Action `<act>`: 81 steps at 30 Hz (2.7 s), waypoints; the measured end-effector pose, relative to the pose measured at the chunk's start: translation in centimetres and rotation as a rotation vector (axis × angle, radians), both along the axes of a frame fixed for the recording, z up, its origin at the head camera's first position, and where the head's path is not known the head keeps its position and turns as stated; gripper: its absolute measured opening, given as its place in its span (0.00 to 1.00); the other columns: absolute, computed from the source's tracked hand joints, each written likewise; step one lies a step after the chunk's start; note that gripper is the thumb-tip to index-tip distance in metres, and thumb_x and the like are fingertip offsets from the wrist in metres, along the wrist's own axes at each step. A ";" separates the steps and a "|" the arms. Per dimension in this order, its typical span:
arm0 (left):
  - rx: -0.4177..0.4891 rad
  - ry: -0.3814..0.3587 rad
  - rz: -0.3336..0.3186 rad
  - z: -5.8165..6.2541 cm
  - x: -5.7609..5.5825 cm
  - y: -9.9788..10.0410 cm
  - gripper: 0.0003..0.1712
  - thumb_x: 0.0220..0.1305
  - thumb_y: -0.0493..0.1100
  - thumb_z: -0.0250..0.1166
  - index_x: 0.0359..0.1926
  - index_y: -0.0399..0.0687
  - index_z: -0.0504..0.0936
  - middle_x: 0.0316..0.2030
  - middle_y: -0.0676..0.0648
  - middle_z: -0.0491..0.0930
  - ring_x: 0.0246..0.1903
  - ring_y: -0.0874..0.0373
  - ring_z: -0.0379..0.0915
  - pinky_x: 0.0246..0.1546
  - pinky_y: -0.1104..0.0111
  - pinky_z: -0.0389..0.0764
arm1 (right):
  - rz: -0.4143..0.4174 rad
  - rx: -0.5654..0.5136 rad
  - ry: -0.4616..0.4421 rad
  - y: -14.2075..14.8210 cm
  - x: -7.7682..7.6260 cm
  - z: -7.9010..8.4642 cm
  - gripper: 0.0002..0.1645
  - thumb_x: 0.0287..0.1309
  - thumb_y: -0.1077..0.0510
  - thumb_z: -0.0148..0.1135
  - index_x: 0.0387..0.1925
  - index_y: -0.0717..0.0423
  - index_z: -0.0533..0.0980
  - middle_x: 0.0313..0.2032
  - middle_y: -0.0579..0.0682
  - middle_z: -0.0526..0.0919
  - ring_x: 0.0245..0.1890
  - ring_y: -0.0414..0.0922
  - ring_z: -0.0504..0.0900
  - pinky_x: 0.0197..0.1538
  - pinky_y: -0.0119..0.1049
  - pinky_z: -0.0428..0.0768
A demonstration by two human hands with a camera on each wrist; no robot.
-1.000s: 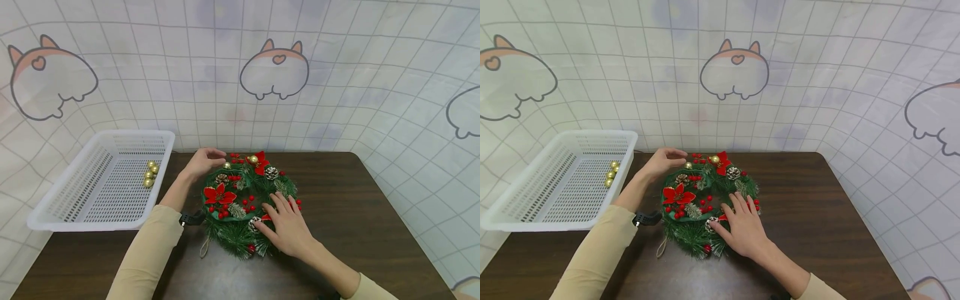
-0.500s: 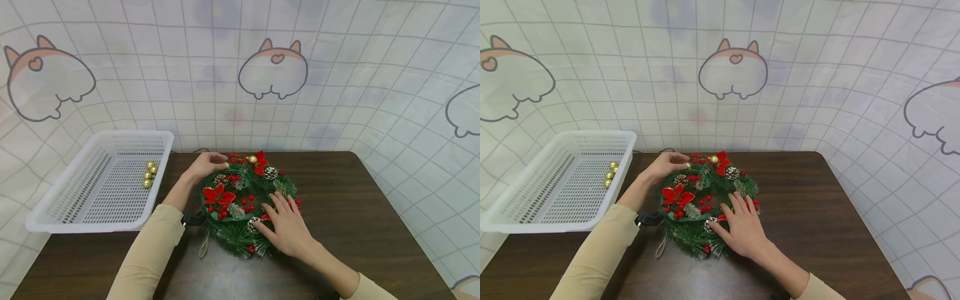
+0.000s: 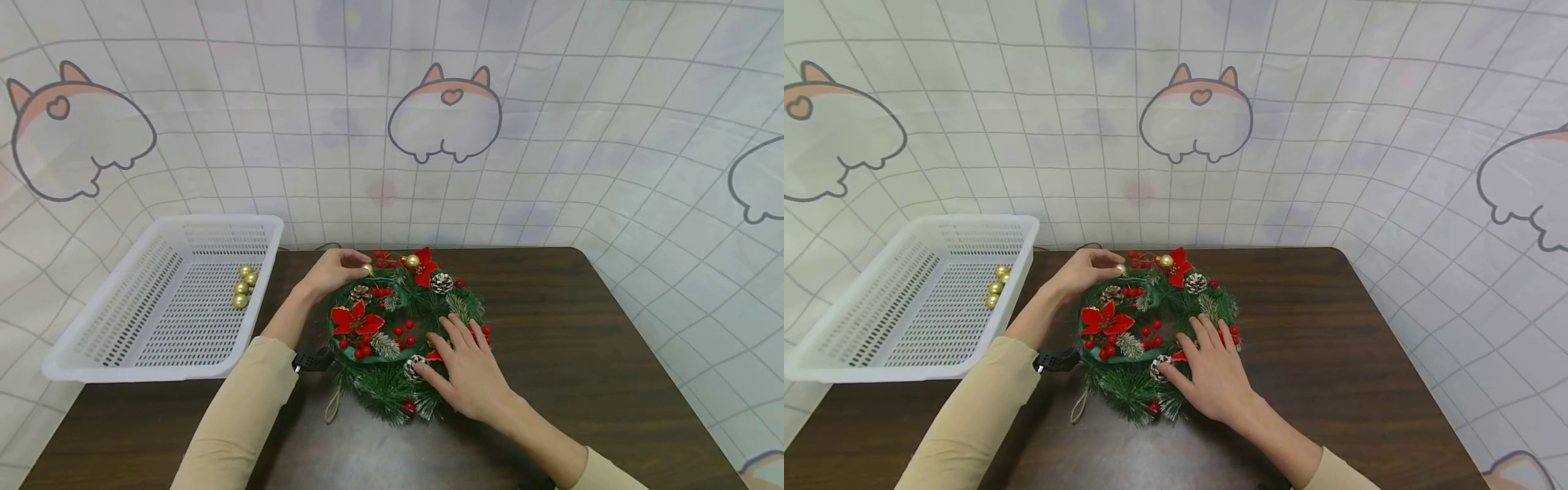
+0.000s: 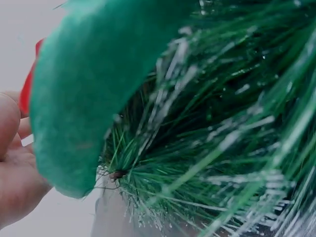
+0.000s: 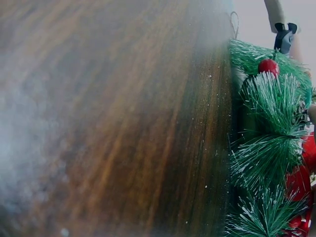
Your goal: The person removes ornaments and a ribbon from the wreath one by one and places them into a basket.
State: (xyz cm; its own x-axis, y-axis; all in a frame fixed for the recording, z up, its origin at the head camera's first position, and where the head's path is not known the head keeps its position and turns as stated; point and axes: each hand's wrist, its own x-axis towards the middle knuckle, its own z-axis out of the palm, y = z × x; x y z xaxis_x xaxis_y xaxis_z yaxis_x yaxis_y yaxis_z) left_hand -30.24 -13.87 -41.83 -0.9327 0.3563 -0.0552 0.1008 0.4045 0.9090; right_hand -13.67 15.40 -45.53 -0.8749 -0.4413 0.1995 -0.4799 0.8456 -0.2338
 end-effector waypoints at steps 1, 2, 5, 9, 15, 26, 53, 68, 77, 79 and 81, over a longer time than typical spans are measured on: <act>0.006 0.007 -0.002 0.1 0.0 0.0 0.20 0.73 0.40 0.66 0.62 0.39 0.81 0.58 0.39 0.80 0.59 0.44 0.74 0.60 0.51 0.76 | -0.001 0.001 -0.001 0.0 0.0 0.0 0.42 0.72 0.27 0.46 0.68 0.54 0.75 0.74 0.61 0.64 0.78 0.58 0.52 0.76 0.61 0.43; 0.010 0.015 -0.005 0.2 0.1 0.0 0.20 0.73 0.40 0.67 0.62 0.39 0.81 0.57 0.39 0.80 0.58 0.44 0.75 0.59 0.51 0.77 | -0.001 0.001 -0.001 0.0 0.0 0.0 0.42 0.72 0.27 0.46 0.68 0.54 0.75 0.74 0.61 0.64 0.78 0.58 0.52 0.76 0.61 0.43; 0.018 0.039 -0.016 0.7 0.2 0.2 0.20 0.72 0.40 0.67 0.61 0.39 0.81 0.55 0.40 0.81 0.56 0.45 0.77 0.57 0.52 0.78 | -0.001 0.001 -0.001 0.0 0.0 -0.1 0.42 0.72 0.27 0.46 0.68 0.54 0.75 0.74 0.61 0.64 0.78 0.58 0.52 0.76 0.61 0.43; 0.012 0.056 -0.024 1.3 0.5 0.5 0.20 0.72 0.41 0.68 0.61 0.40 0.82 0.54 0.41 0.82 0.54 0.46 0.77 0.55 0.52 0.79 | -0.002 -0.002 0.002 0.0 0.0 -0.1 0.42 0.72 0.27 0.46 0.67 0.54 0.76 0.74 0.61 0.64 0.78 0.58 0.52 0.77 0.61 0.42; -0.008 0.078 -0.042 2.0 1.0 0.7 0.19 0.71 0.40 0.68 0.59 0.39 0.82 0.53 0.40 0.82 0.53 0.45 0.77 0.55 0.50 0.79 | 0.000 0.001 0.009 0.1 0.0 0.0 0.41 0.72 0.28 0.47 0.67 0.54 0.76 0.73 0.61 0.65 0.77 0.59 0.53 0.76 0.61 0.44; -0.066 0.090 -0.087 2.1 1.6 0.4 0.17 0.70 0.41 0.69 0.57 0.41 0.84 0.49 0.44 0.84 0.49 0.49 0.80 0.52 0.53 0.81 | 0.000 0.008 0.016 0.0 0.0 0.0 0.41 0.72 0.28 0.47 0.67 0.54 0.76 0.73 0.61 0.65 0.77 0.59 0.54 0.76 0.62 0.45; -0.112 0.123 -0.170 2.1 3.1 0.3 0.16 0.67 0.40 0.72 0.54 0.43 0.85 0.47 0.48 0.85 0.45 0.53 0.81 0.45 0.58 0.82 | 0.007 0.004 0.013 0.0 -0.1 0.1 0.42 0.72 0.27 0.47 0.67 0.55 0.76 0.73 0.62 0.65 0.77 0.59 0.53 0.76 0.61 0.44; -0.085 0.189 -0.189 2.3 4.0 1.5 0.16 0.68 0.39 0.72 0.54 0.43 0.85 0.46 0.48 0.84 0.46 0.52 0.79 0.44 0.59 0.83 | 0.006 0.006 0.011 0.0 -0.1 0.1 0.42 0.72 0.27 0.47 0.67 0.55 0.76 0.73 0.61 0.65 0.77 0.59 0.53 0.76 0.61 0.43; 0.038 0.182 -0.168 3.1 3.9 0.9 0.19 0.68 0.42 0.72 0.56 0.40 0.85 0.50 0.47 0.84 0.49 0.51 0.80 0.48 0.55 0.83 | 0.007 0.009 0.011 -0.1 -0.2 0.1 0.42 0.72 0.27 0.46 0.67 0.54 0.76 0.73 0.61 0.65 0.77 0.59 0.53 0.76 0.61 0.44; 0.064 0.190 -0.164 3.5 3.9 0.7 0.19 0.68 0.41 0.72 0.57 0.40 0.84 0.50 0.46 0.84 0.48 0.51 0.81 0.49 0.53 0.83 | 0.007 0.010 0.012 -0.1 -0.2 0.1 0.42 0.72 0.27 0.46 0.67 0.54 0.76 0.73 0.61 0.65 0.77 0.59 0.53 0.76 0.61 0.44; 0.075 0.195 -0.157 3.9 3.9 0.5 0.19 0.67 0.41 0.72 0.57 0.41 0.84 0.51 0.46 0.84 0.49 0.51 0.81 0.50 0.53 0.83 | 0.007 0.011 0.015 0.0 -0.2 0.1 0.42 0.72 0.27 0.46 0.67 0.54 0.76 0.73 0.61 0.65 0.77 0.59 0.53 0.76 0.61 0.45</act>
